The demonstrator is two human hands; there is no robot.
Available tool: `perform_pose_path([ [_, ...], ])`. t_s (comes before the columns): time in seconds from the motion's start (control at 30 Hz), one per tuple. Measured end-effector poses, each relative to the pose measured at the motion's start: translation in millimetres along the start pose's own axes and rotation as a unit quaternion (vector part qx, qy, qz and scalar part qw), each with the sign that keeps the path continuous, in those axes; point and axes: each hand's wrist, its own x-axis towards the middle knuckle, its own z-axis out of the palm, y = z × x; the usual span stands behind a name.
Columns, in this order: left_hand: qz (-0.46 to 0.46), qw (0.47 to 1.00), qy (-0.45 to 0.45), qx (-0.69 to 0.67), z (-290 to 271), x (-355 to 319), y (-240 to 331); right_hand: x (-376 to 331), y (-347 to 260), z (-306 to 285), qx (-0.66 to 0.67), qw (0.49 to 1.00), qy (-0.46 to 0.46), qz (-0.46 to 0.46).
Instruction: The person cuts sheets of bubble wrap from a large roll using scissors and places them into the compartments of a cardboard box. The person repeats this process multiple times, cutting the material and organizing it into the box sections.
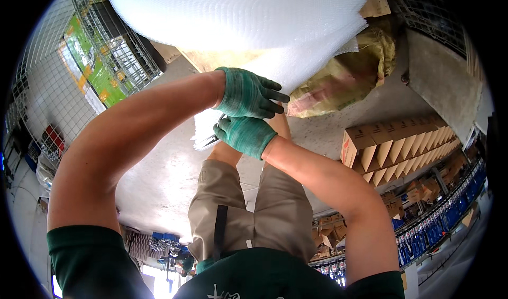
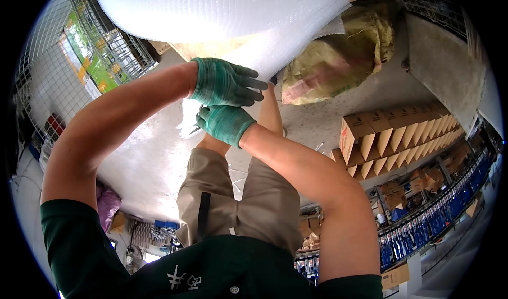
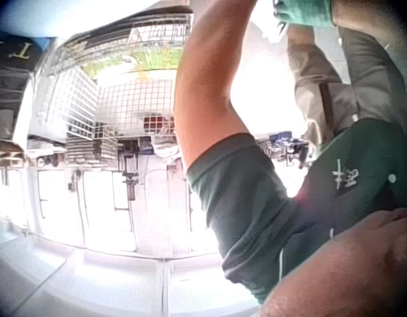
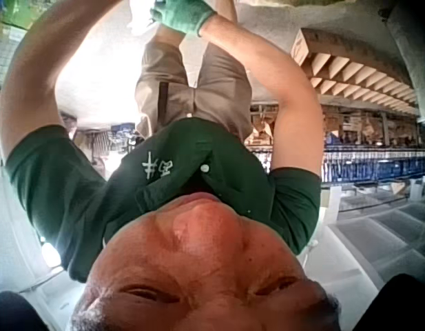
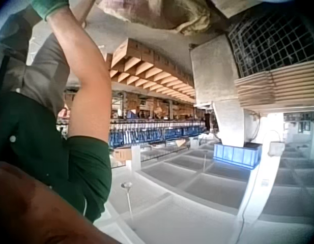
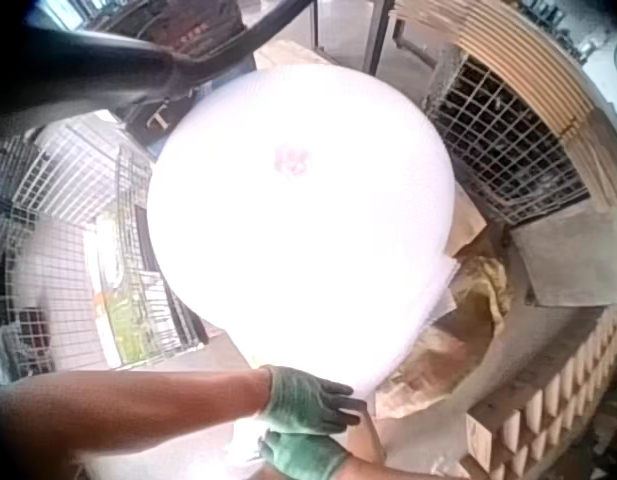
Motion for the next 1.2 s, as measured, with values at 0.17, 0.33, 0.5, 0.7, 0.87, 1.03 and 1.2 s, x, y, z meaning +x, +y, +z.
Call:
perform_pose_path([
  [0.17,-0.021,1.0,0.006,-0.01,-0.5,2.9,2.7,-4.8,3.2,-6.3,-0.083,0.994,0.012,-0.069],
  [0.33,-0.053,0.997,0.057,0.009,15.2,-0.8,11.2,-71.6,-26.4,-84.5,0.162,0.978,-0.127,0.037],
  [0.5,-0.101,0.988,0.112,-0.018,27.3,2.0,26.4,-147.3,-2.3,-145.8,0.524,0.697,-0.117,0.475],
  [0.7,-0.132,0.981,0.143,-0.009,32.3,11.0,37.1,-84.2,57.4,-168.8,0.478,0.705,-0.201,0.484],
  [0.87,-0.148,0.971,0.188,-0.001,32.4,15.1,40.1,-53.6,83.4,-160.6,0.43,0.649,-0.237,0.581],
  [1.03,-0.194,0.952,0.234,-0.028,26.0,23.1,49.3,-51.1,95.9,-152.1,0.443,0.683,-0.253,0.522],
  [1.2,-0.403,0.788,0.465,-0.037,34.8,51.0,76.7,-53.0,104.3,-157.5,0.366,0.824,-0.294,0.317],
])
